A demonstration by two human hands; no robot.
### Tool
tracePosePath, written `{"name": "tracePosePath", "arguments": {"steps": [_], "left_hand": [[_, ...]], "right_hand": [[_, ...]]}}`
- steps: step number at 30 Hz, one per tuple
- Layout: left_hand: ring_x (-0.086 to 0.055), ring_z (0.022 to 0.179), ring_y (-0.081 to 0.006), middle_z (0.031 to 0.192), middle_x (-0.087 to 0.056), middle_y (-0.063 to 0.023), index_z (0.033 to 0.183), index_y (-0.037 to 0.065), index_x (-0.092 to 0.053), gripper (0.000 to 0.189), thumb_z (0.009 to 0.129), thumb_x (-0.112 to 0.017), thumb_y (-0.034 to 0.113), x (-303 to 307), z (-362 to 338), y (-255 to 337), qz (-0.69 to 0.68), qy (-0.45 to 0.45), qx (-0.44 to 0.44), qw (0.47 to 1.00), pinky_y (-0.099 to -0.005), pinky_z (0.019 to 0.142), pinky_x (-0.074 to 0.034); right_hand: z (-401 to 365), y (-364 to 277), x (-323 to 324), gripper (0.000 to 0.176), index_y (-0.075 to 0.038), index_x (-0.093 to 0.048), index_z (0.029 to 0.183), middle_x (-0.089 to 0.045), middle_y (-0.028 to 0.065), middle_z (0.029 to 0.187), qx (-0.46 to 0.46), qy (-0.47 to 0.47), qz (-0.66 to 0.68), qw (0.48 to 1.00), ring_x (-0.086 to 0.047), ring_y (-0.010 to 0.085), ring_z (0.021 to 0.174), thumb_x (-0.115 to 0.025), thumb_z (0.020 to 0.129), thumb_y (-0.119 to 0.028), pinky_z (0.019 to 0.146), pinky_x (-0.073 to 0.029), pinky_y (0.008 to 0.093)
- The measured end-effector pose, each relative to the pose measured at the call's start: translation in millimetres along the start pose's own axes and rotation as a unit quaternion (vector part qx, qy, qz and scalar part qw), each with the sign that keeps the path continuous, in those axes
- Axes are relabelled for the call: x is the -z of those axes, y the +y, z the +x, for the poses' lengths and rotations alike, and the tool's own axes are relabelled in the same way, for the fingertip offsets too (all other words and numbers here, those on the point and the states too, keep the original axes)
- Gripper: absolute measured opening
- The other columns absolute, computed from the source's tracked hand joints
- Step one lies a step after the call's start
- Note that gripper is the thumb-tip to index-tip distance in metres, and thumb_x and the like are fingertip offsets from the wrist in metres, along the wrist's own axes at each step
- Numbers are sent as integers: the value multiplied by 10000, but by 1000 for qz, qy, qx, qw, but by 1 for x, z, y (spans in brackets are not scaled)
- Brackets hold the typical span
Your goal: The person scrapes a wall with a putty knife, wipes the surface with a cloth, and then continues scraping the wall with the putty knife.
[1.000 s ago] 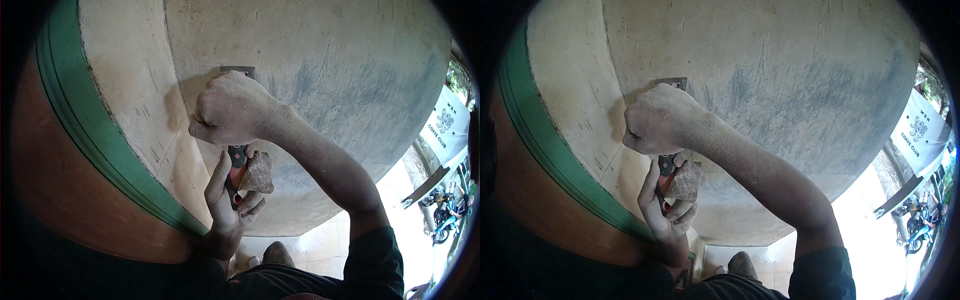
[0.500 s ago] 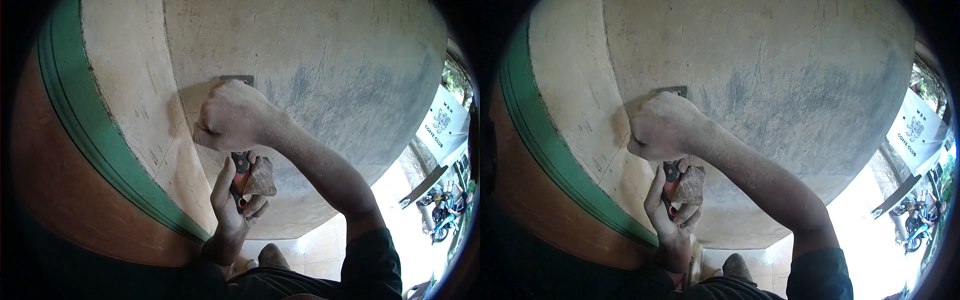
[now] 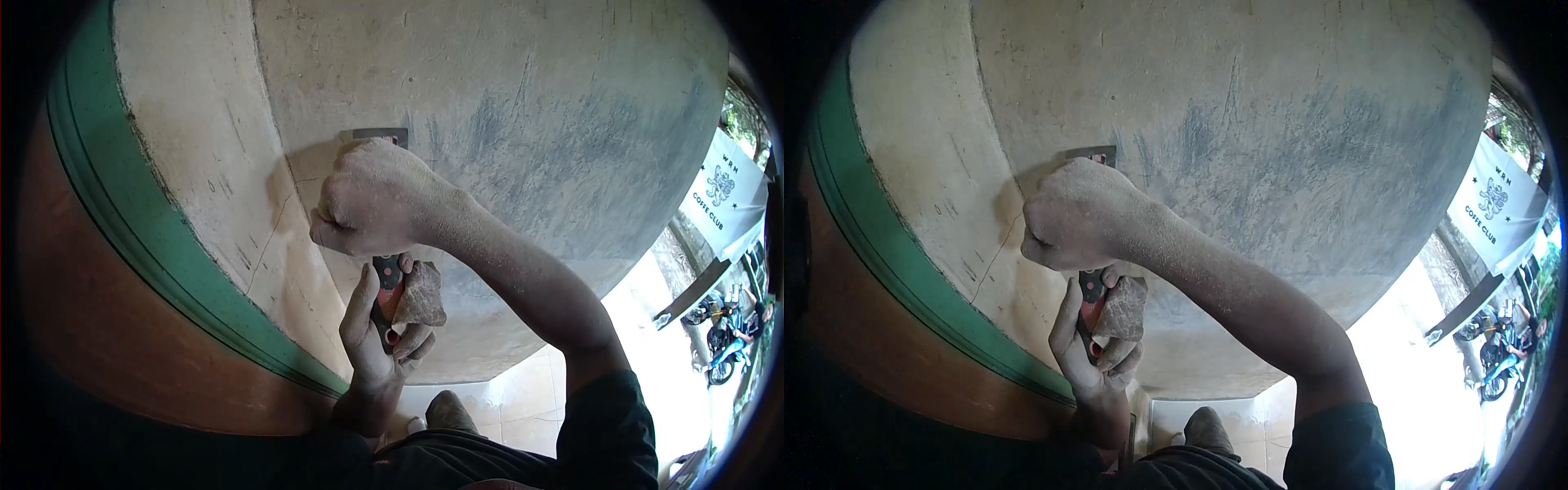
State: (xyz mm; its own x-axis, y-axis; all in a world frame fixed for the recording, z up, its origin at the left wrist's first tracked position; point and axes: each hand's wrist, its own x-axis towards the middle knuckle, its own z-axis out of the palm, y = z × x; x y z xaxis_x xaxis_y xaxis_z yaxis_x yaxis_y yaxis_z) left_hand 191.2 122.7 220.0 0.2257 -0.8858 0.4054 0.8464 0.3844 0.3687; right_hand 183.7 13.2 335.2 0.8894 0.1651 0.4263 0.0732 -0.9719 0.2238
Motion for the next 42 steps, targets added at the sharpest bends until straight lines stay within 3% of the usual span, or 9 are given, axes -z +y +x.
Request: {"name": "tracePosePath", "arguments": {"steps": [6,12,14,18,26,29,34,38,42], "left_hand": [[-237,281,-61,819,-516,-106,1059,51,-403,342,977,-315,371,1,7,4,-19,-43,2,999,-197,259,-170],[-231,284,-60,770,-505,-93,1054,50,-404,338,979,-304,364,-9,8,6,35,23,-13,999,-199,260,-160],[-219,282,-63,770,-505,-92,1048,56,-401,337,977,-306,372,-8,12,10,-14,-28,0,1000,-203,260,-155],[-214,284,-63,753,-490,-86,1049,47,-400,330,978,-303,355,-9,1,2,33,14,-3,999,-201,264,-154],[-226,281,-58,775,-493,-95,1054,23,-400,342,980,-307,343,-3,6,4,1,-18,-18,1000,-195,252,-168],[-230,285,-58,776,-497,-97,1057,25,-392,332,979,-302,335,-1,9,7,19,-16,-22,999,-194,255,-163],[-231,294,-60,801,-490,-111,1059,36,-377,329,970,-322,348,7,-3,7,11,-46,3,999,-200,267,-171],[-238,292,-66,852,-480,-125,1071,34,-355,329,954,-350,341,20,-15,-11,-47,0,7,999,-201,269,-181],[-258,289,-64,856,-484,-131,1058,27,-377,324,951,-361,333,17,-10,0,5,5,-3,1000,-199,256,-181]], "right_hand": [[6,4,9,422,-44,-533,483,-471,108,436,-4,30,40,999,-490,247,415,-480,832,-275,516,-449,393],[8,4,12,410,-64,-545,486,-471,103,436,1,45,24,999,-495,238,419,-485,827,-282,520,-450,389],[9,3,13,406,-68,-546,485,-465,100,432,-3,37,39,999,-492,237,417,-484,825,-282,520,-450,386],[3,3,2,394,-76,-541,485,-451,93,424,27,35,-17,999,-481,239,412,-488,820,-276,521,-447,386],[9,4,6,408,-66,-540,488,-458,105,427,-2,53,31,998,-505,256,426,-487,829,-283,531,-456,392],[9,5,5,397,-56,-540,497,-473,112,438,12,16,-25,999,-537,259,449,-500,825,-276,545,-469,390],[4,-5,0,404,-59,-541,494,-483,101,440,-29,-17,59,998,-518,243,436,-495,834,-272,550,-473,385],[-8,-8,-27,423,-63,-531,488,-485,95,441,59,31,-6,998,-504,229,428,-475,848,-278,543,-470,372],[4,-7,-5,429,-58,-545,504,-485,105,446,-30,-62,59,996,-529,236,473,-453,858,-282,595,-478,385]]}}
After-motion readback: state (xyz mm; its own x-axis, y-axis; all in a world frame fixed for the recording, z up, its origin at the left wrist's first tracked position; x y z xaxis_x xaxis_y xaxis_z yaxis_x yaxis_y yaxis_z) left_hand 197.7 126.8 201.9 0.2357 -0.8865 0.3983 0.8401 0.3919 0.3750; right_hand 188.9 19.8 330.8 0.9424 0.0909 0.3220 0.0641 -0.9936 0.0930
